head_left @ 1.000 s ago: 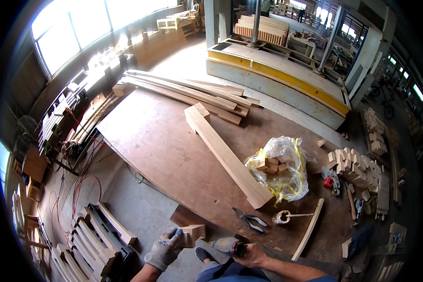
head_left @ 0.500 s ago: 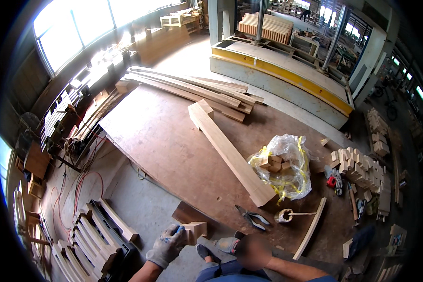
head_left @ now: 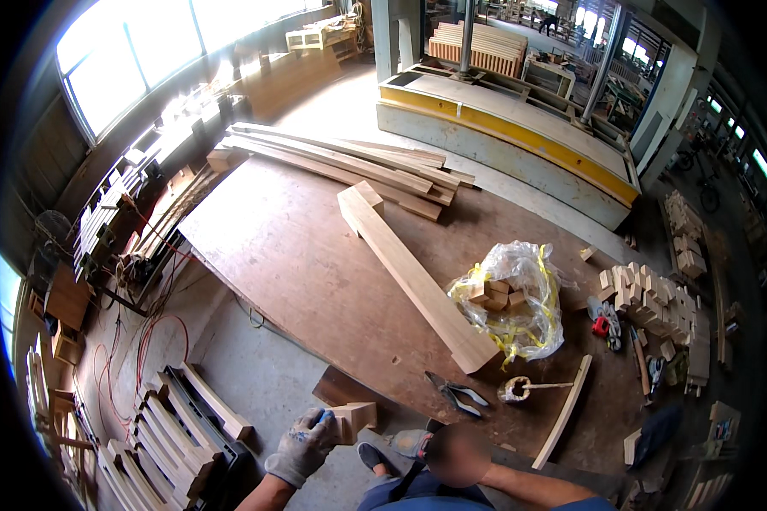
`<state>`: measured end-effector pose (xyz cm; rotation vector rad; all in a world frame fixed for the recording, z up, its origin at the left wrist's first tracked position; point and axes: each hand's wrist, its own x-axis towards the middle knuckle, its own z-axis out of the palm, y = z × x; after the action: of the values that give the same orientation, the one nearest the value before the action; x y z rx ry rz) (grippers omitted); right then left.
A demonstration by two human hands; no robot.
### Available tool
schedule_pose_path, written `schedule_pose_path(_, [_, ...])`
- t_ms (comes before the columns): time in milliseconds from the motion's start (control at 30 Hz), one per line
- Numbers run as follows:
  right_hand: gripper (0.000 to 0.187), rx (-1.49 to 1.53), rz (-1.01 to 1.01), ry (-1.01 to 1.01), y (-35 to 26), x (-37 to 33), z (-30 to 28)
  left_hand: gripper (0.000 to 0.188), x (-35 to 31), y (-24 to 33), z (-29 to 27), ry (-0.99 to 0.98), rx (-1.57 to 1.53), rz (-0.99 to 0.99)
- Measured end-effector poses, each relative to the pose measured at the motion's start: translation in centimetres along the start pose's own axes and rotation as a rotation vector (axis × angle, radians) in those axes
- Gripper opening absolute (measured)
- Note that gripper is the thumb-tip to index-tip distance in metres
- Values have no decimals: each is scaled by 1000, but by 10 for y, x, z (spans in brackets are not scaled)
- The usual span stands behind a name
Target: The person applies glue to small wooden blocks, joins them with a nail gun, and repeats the process to assemble multiple small wooden units on a workbench.
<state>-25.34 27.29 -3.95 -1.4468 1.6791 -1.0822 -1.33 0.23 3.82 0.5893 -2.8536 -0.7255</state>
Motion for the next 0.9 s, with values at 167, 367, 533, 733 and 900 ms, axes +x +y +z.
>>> schedule_pose_path(167, [22,-219,6,-49,-39,11,-26,58,-1,0,0,-17,0,-18])
schedule_pose_path(367, [26,-37,-37,88,-51,19,-22,58,-3,1,1,-36,-9,-56])
schedule_pose_path(533, [25,-133,-28,55,-64,24,-24,60,0,3,-4,-6,-5,-18])
schedule_pose_path(733, [20,-116,-54,61,-52,22,-19,62,-8,-6,7,18,16,-31])
schedule_pose_path(900, [21,-183,-24,-1,-47,17,-18,61,-10,-11,11,-39,-2,-75])
